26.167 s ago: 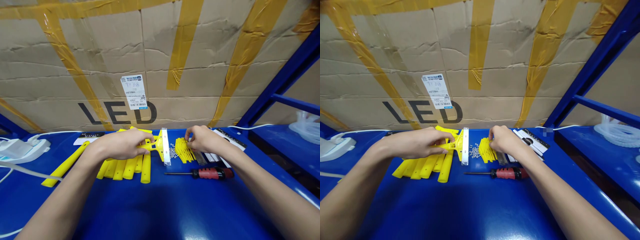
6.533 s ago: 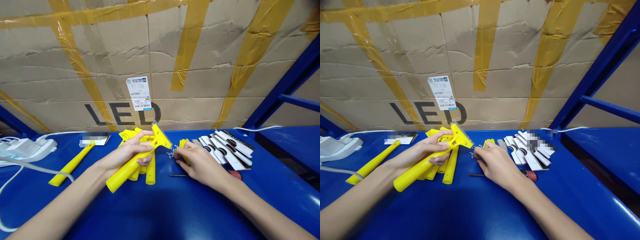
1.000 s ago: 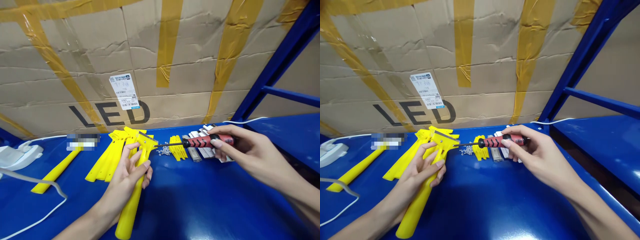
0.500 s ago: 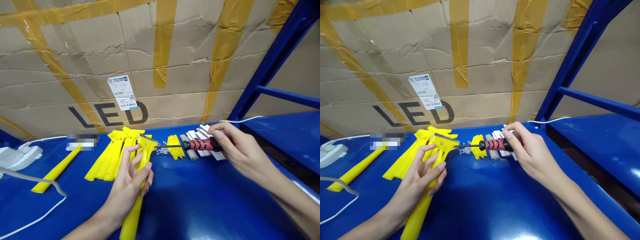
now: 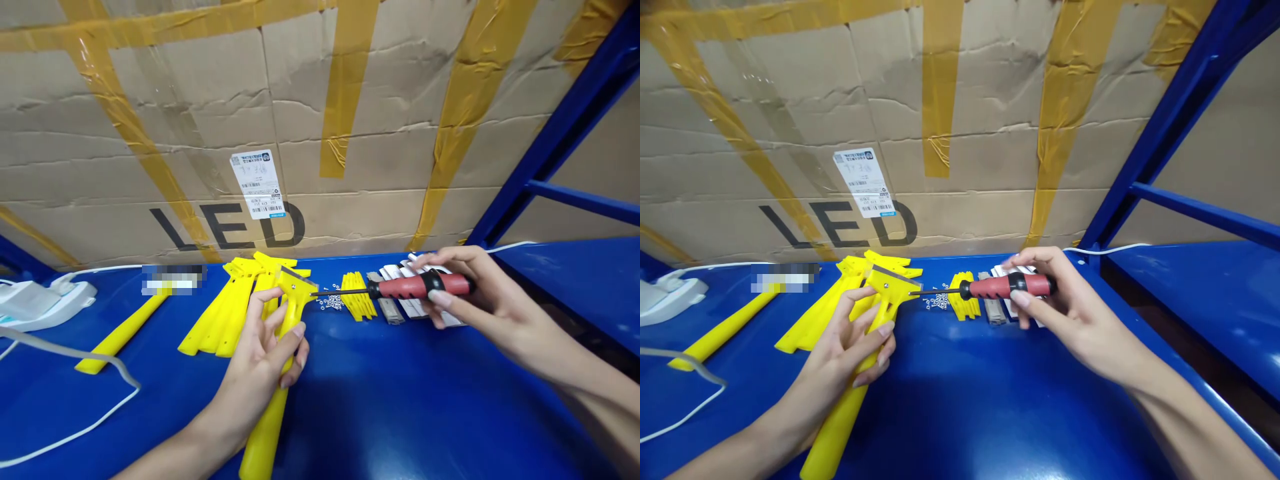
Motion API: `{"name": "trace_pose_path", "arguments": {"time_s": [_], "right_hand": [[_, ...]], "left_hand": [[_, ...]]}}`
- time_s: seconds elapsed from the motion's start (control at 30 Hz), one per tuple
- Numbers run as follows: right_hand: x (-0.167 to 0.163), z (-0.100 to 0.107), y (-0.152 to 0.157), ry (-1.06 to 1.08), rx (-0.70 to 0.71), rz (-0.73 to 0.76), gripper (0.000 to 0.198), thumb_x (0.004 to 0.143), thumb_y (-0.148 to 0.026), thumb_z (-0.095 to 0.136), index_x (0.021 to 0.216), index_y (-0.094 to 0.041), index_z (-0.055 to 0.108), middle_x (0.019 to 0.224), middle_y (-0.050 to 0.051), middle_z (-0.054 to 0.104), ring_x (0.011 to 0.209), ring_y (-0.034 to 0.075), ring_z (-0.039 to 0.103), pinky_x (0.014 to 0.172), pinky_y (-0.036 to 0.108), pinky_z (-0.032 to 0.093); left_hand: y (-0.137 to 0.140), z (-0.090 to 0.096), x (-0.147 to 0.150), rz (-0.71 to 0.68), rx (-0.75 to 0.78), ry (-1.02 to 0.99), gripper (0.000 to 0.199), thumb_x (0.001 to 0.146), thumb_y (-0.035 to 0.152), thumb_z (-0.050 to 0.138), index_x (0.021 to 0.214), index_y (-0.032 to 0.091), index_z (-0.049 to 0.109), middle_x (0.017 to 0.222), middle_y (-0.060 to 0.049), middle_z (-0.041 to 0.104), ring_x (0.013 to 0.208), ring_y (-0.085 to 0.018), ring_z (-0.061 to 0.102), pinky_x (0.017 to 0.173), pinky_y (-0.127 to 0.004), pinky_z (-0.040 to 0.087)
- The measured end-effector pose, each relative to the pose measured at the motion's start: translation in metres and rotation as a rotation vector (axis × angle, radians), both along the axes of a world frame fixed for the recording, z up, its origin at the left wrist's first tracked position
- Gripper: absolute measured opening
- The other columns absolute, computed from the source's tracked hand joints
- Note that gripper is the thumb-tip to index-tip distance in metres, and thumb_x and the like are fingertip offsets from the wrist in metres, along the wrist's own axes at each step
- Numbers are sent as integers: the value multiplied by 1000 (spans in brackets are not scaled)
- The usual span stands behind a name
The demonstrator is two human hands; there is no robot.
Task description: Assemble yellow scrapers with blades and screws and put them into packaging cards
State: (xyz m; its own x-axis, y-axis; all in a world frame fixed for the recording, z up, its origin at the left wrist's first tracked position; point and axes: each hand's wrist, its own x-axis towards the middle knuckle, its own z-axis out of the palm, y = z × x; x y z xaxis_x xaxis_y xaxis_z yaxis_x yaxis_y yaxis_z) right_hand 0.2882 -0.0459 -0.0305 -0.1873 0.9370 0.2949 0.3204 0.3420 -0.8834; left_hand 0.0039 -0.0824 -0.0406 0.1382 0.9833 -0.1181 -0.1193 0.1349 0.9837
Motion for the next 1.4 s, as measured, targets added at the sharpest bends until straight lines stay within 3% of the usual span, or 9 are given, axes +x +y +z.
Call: {"name": "trace_pose_path", "arguments": {"time_s": [0.13, 0.27, 0.43, 0.6, 0.77, 0.9, 1.07, 1.2, 1.4], "right_hand": [[-2, -3, 0, -77, 10, -226, 26, 99, -54, 48, 100, -28, 52, 61, -4, 50, 46, 13, 46, 42, 28, 39], [-2, -5, 1, 12, 0, 9, 33, 96, -48, 58, 124, -32, 49, 98, 4, 66, 75, 19, 65, 68, 34, 55], [-5, -9, 4, -68, 81, -200, 24, 100, -50, 47, 100, -27, 55, 60, -4, 49, 47, 12, 45, 43, 26, 38], [-5, -11, 4, 39, 43, 13, 33, 95, -45, 61, 123, -31, 51, 85, 1, 63, 65, 18, 62, 56, 31, 54], [-7, -11, 2, -91, 118, -213, 23, 100, -50, 48, 102, -28, 55, 69, -1, 57, 49, 13, 48, 45, 27, 42], [-5, -11, 1, -20, 53, 1, 33, 97, -46, 57, 125, -32, 48, 90, 2, 63, 69, 17, 64, 62, 32, 55], [-4, -12, 3, -69, 103, -182, 22, 100, -49, 49, 101, -28, 54, 74, -1, 55, 51, 12, 49, 45, 26, 42], [-5, -10, 1, 18, 29, 27, 31, 97, -45, 57, 123, -31, 50, 92, 3, 64, 73, 18, 65, 63, 33, 55], [-9, -10, -2, -93, 100, -245, 25, 100, -51, 48, 101, -27, 53, 64, -3, 52, 50, 13, 50, 47, 27, 41]], "left_hand": [[0, 1, -2, 10, -20, -16, 48, 88, 39, 71, 118, 31, 35, 75, 6, 57, 42, -1, 35, 44, -17, 25], [0, 2, -4, 16, 2, -3, 46, 89, 38, 70, 117, 31, 34, 71, 8, 56, 43, -2, 36, 45, -17, 24], [2, 1, -3, 18, -12, -6, 46, 90, 38, 69, 119, 31, 34, 67, 8, 56, 42, -2, 36, 45, -16, 26], [6, 0, -2, 43, 3, -17, 48, 88, 38, 71, 119, 30, 36, 68, 8, 55, 44, -2, 37, 43, -14, 24], [5, -2, -2, 12, -19, -15, 46, 90, 38, 69, 120, 29, 35, 65, 8, 55, 42, -1, 33, 44, -14, 25], [5, -3, -2, 41, 6, -24, 49, 88, 37, 72, 120, 29, 36, 67, 7, 56, 43, -3, 37, 42, -14, 25], [6, -2, -2, 25, -6, -17, 50, 87, 38, 73, 119, 30, 36, 69, 7, 57, 42, -2, 35, 41, -14, 24], [6, 3, -1, 42, 5, -7, 51, 85, 38, 74, 118, 30, 36, 69, 7, 54, 45, -4, 38, 41, -14, 26], [4, -2, -1, 27, -30, -16, 52, 84, 37, 75, 118, 30, 36, 69, 7, 57, 42, -2, 36, 41, -14, 24]]}}
